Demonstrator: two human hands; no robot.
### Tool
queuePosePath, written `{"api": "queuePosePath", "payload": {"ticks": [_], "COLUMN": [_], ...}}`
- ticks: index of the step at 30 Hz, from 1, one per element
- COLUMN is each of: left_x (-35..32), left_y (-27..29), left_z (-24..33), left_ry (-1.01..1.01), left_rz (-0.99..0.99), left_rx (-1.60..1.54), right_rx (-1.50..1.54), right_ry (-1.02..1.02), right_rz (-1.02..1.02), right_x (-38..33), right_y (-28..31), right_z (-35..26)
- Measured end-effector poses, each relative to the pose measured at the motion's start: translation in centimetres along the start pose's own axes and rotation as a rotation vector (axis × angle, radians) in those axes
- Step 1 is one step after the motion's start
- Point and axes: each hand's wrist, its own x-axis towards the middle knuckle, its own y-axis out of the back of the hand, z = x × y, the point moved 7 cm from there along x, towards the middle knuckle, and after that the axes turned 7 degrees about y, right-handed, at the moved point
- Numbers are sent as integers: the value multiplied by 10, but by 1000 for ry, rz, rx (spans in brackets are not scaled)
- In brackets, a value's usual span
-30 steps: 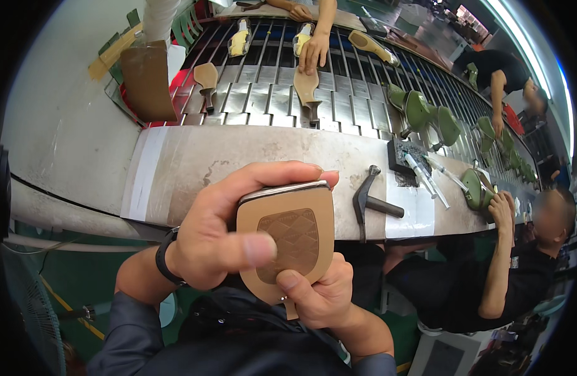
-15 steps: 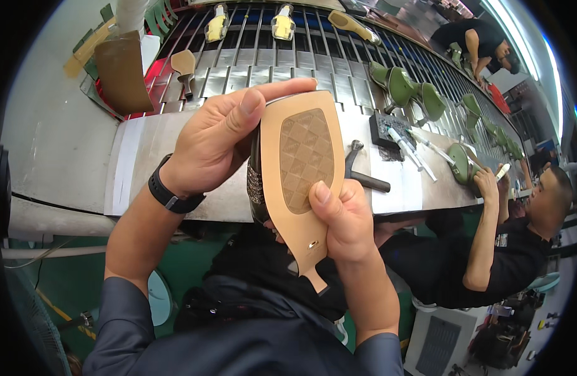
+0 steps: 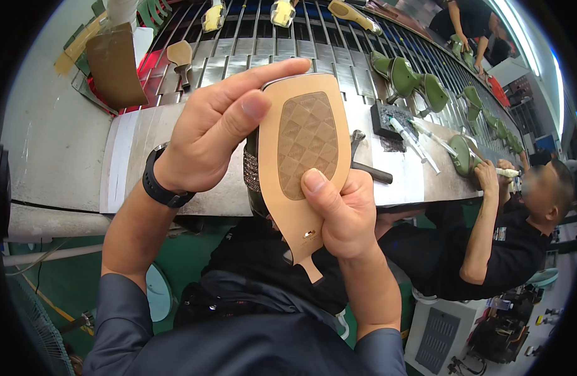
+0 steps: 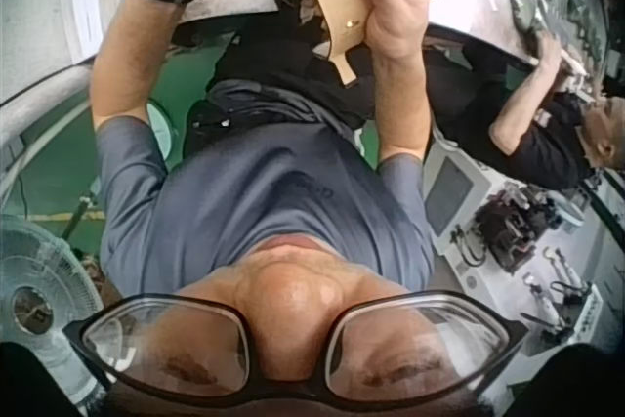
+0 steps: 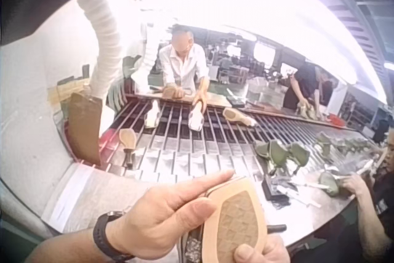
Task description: The person assembles high-heeled shoes by taking shoe lasts and soles from a conveyor, aligning and pressing the soles onto the shoe uppers by hand, tapping them with a hammer, and returning the shoes to the conveyor.
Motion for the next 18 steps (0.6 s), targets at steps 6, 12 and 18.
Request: {"api": "queuePosePath", "payload": {"ticks": [6,12,18], "left_x": [-5,-21,-65], "left_y": [-4,3,3], "left_z": [-5,8,41], "left_ry": [101,178,114], "left_rz": [-133,-49,77], "left_rx": [-258,-379,-327], "right_rx": [116,-274,-461], "right_ry": [-15,26,347], "right_rz": [-27,75,-10], "right_x": [1,-15,-47], "right_y": [0,-7,-30], "right_z": [-6,-11,-21]}}
